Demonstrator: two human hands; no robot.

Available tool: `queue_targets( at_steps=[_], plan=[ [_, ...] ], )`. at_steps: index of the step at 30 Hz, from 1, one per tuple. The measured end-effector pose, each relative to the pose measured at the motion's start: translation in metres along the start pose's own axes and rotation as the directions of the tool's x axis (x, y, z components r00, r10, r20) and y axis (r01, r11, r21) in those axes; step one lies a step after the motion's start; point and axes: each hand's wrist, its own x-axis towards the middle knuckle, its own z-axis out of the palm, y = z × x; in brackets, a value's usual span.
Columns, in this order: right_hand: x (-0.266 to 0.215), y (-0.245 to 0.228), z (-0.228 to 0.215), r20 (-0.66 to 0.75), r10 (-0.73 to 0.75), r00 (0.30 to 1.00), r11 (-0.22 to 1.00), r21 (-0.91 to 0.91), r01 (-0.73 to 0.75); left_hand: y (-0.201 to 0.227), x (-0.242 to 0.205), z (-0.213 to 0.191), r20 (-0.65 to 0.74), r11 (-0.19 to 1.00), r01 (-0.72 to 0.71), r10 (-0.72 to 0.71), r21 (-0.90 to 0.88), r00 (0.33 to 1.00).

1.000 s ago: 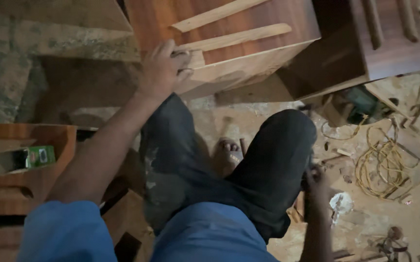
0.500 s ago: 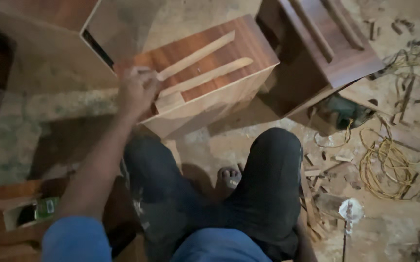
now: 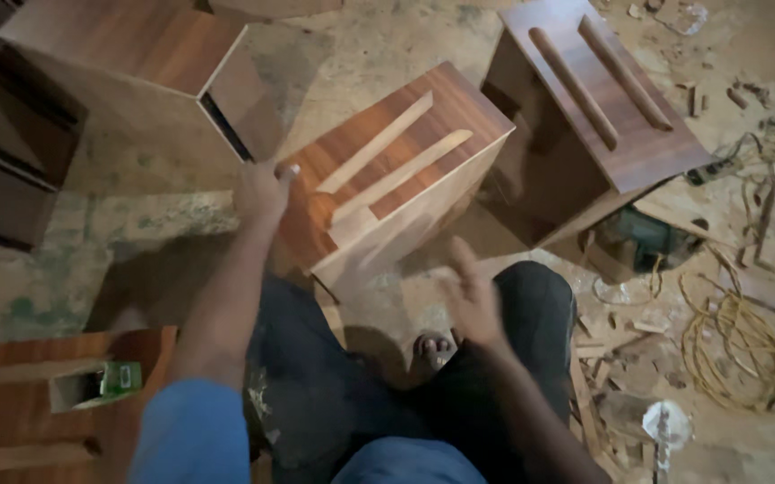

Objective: The person applies glue to wooden strips and attaches them to a wooden panel using a hammer and nails. The person hammers nails into the strips to secure them to the panel.

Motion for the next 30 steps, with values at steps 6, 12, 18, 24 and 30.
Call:
queue_targets(
  at_steps=[6,12,18,24,30],
  plan=[
    [0.055,0.022,0.086,-0.071,0.132,0.989,0.970,-0.195,-0.144,0.034,-0.092,-0.033,0.167,0.971,0.156,-0.187,0.182,0.968],
    [0.093,0.031,0.037,0.104,0.158,0.982,0.942,-0.314,-0.118,0.031,-0.160,-0.013,0.065,0.974,0.119,-0.109,-0.190,0.992],
    [0.140,0.017,-0.008,0.126,-0.232,0.965,0.825,-0.500,0.264,0.092,-0.211,0.063,0.587,0.171,0.671,-0.362,-0.721,0.724],
    [0.121,-0.012,-0.014,-0.160,-0.361,0.919,0.798,-0.563,0.215,0.172,-0.217,0.134,0.716,-0.219,0.684,-0.129,-0.696,0.686],
    [0.072,-0.013,-0.007,-0.316,-0.420,0.850,0.825,-0.523,0.213,0.198,-0.212,0.166,0.463,0.211,0.438,0.087,-0.874,0.882]
  ],
)
